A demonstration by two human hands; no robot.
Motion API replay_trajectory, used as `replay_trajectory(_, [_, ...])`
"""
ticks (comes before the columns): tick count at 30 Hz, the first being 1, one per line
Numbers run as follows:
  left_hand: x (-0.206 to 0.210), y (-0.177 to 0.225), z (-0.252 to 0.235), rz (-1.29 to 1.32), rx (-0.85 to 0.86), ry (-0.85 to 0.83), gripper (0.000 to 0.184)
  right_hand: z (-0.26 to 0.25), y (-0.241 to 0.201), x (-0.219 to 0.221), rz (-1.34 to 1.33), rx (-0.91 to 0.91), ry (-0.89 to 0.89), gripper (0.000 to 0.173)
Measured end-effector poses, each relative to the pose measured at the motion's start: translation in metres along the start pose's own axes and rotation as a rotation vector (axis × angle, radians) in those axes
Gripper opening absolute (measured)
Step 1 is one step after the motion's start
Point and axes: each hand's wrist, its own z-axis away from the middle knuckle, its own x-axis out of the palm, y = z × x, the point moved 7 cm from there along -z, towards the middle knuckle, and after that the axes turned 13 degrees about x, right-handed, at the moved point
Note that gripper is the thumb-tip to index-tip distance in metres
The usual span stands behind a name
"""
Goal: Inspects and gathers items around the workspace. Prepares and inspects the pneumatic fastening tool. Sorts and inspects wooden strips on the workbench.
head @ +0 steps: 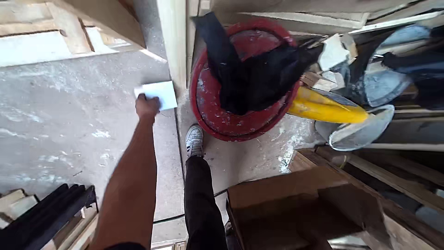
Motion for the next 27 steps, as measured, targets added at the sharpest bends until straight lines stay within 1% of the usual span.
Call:
replay_trajectory(1, [-0.007,0.015,0.036,0.039,0.090,0.040,0.050,0.017,-0.008,0.004,0.011,0.018,-0.002,0.029])
replay_trajectory(2, [-0.015,0.037,0.082,0.100,0.204,0.058,0.048,0.038,-0.012,0.000,0.001,0.047,0.005,0.034])
replay_trajectory(3, [-0.025,0.065,0.138,0.153,0.348,0.040,0.045,0.055,-0.015,-0.007,0.015,0.070,0.013,0.039])
replay_trajectory(4, [-0.038,0.098,0.197,0.176,0.516,-0.010,0.041,0.069,-0.017,-0.014,0.037,0.085,0.012,0.039])
replay_trajectory(5, [-0.057,0.134,0.255,0.155,0.694,-0.060,0.038,0.081,-0.021,-0.019,0.054,0.096,0.011,0.037])
replay_trajectory(7, [-0.096,0.204,0.363,0.017,1.025,-0.094,0.034,0.106,-0.029,-0.024,0.052,0.071,-0.026,0.042])
replay_trajectory(8, [-0.109,0.229,0.409,-0.044,1.157,-0.117,0.030,0.118,-0.033,-0.025,0.051,0.040,-0.062,0.046])
replay_trajectory(9, [-0.114,0.245,0.448,-0.093,1.253,-0.171,0.023,0.128,-0.034,-0.027,0.059,0.007,-0.099,0.050])
replay_trajectory(10, [-0.111,0.257,0.478,-0.115,1.321,-0.252,0.017,0.134,-0.034,-0.026,0.063,-0.034,-0.139,0.053])
replay_trajectory(12, [-0.084,0.267,0.508,-0.171,1.429,-0.439,0.017,0.141,-0.044,-0.018,0.051,-0.100,-0.221,0.062])
replay_trajectory(13, [-0.073,0.267,0.518,-0.215,1.480,-0.496,0.017,0.143,-0.045,-0.014,0.042,-0.112,-0.255,0.065])
replay_trajectory(14, [-0.070,0.264,0.525,-0.247,1.509,-0.496,0.016,0.145,-0.044,-0.011,0.030,-0.104,-0.282,0.067])
replay_trajectory(15, [-0.071,0.262,0.527,-0.243,1.496,-0.441,0.017,0.144,-0.045,-0.009,0.022,-0.097,-0.301,0.068])
replay_trajectory(16, [-0.077,0.259,0.526,-0.199,1.443,-0.349,0.018,0.140,-0.043,-0.008,0.018,-0.091,-0.311,0.068])
replay_trajectory(17, [-0.084,0.253,0.521,-0.149,1.351,-0.236,0.020,0.133,-0.038,-0.010,0.019,-0.085,-0.309,0.068])
replay_trajectory(19, [-0.091,0.224,0.490,-0.048,1.073,0.009,0.021,0.107,-0.021,-0.019,0.052,-0.069,-0.291,0.070])
replay_trajectory(20, [-0.088,0.201,0.467,-0.004,0.893,0.106,0.023,0.090,-0.012,-0.027,0.068,-0.055,-0.274,0.069])
replay_trajectory(21, [-0.081,0.173,0.444,0.047,0.676,0.158,0.038,0.072,-0.001,-0.036,0.068,-0.029,-0.267,0.065])
replay_trajectory(22, [-0.067,0.142,0.419,0.142,0.429,0.168,0.066,0.054,0.013,-0.044,0.048,0.010,-0.259,0.060])
replay_trajectory(23, [-0.044,0.112,0.393,0.278,0.180,0.153,0.092,0.037,0.026,-0.050,0.010,0.058,-0.247,0.053])
replay_trajectory(24, [-0.014,0.092,0.370,0.414,-0.016,0.122,0.108,0.022,0.036,-0.054,-0.039,0.109,-0.237,0.049])
replay_trajectory(25, [0.018,0.084,0.349,0.543,-0.137,0.093,0.114,0.009,0.044,-0.058,-0.094,0.153,-0.220,0.045])
replay_trajectory(26, [0.049,0.088,0.330,0.668,-0.188,0.060,0.113,-0.001,0.050,-0.060,-0.144,0.189,-0.201,0.042])
replay_trajectory(27, [0.075,0.097,0.316,0.782,-0.206,0.030,0.107,-0.008,0.056,-0.061,-0.179,0.212,-0.179,0.041])
